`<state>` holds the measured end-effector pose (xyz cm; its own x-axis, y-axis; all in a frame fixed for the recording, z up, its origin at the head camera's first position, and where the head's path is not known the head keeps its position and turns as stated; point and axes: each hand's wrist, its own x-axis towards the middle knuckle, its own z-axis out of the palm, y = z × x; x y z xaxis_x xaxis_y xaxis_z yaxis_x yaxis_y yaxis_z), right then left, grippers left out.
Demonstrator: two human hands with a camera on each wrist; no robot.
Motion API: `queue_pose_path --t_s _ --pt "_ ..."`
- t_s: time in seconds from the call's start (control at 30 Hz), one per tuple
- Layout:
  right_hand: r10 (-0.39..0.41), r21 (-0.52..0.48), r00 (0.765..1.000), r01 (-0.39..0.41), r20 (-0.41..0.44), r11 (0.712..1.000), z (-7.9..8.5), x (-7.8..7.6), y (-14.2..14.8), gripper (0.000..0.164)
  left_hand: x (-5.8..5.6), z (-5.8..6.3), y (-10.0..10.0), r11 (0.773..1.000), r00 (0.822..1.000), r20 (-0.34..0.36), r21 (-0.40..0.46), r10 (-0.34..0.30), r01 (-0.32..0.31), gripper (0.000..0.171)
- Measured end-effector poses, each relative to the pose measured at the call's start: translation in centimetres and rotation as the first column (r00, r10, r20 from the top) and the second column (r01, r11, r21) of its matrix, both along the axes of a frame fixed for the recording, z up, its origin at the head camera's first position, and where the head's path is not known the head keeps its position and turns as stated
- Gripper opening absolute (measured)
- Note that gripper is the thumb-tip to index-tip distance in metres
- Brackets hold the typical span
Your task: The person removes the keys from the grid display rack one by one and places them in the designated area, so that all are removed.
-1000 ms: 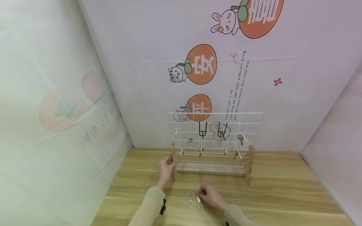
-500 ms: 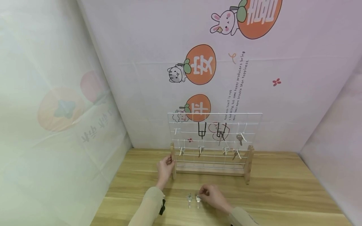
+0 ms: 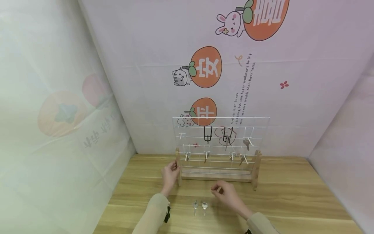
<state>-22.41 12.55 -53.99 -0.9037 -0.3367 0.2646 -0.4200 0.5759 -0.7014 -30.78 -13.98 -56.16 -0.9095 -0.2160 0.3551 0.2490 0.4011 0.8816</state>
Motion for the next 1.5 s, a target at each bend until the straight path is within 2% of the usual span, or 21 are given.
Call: queue_pose_path --t_s 0.27,0.5,0.67,0.87,1.13,1.37,1.5 --pt "-0.104 -0.05 0.989 0.099 -0.104 0.994 4.3 -0.8 1.7 0.009 0.1 0.0 0.0 1.0 1.0 0.002 -0.005 0.003 -0.003 0.029" --pt "-0.203 -0.095 0.954 0.186 -0.222 0.978 7.5 -1.9 3.0 0.009 0.1 -0.1 -0.2 1.0 1.0 0.011 0.005 0.002 -0.002 0.029" --pt "-0.259 -0.142 0.929 0.228 -0.265 0.963 9.0 -3.0 3.4 0.009 0.1 -0.1 -0.2 1.0 1.0 0.009 0.011 0.003 -0.003 0.03" --pt "-0.337 -0.225 0.915 0.289 -0.221 0.931 10.1 -4.1 3.5 0.015 0.1 -0.2 -0.2 1.0 1.0 -0.012 -0.003 0.001 -0.001 0.03" --pt "-0.403 -0.328 0.906 0.345 -0.13 0.879 10.8 -5.1 2.8 0.025 0.1 -0.2 -0.1 1.0 1.0 -0.019 -0.01 0.01 -0.011 0.03" --pt "-0.419 -0.381 0.904 0.359 -0.086 0.852 11.2 -5.9 2.5 0.026 0.1 0.0 0.0 1.0 1.0 -0.018 -0.01 0.013 -0.013 0.029" --pt "-0.439 -0.384 0.895 0.379 -0.079 0.842 11.4 -6.4 2.5 0.026 0.1 0.2 0.1 1.0 1.0 -0.015 -0.011 0.015 -0.015 0.029"
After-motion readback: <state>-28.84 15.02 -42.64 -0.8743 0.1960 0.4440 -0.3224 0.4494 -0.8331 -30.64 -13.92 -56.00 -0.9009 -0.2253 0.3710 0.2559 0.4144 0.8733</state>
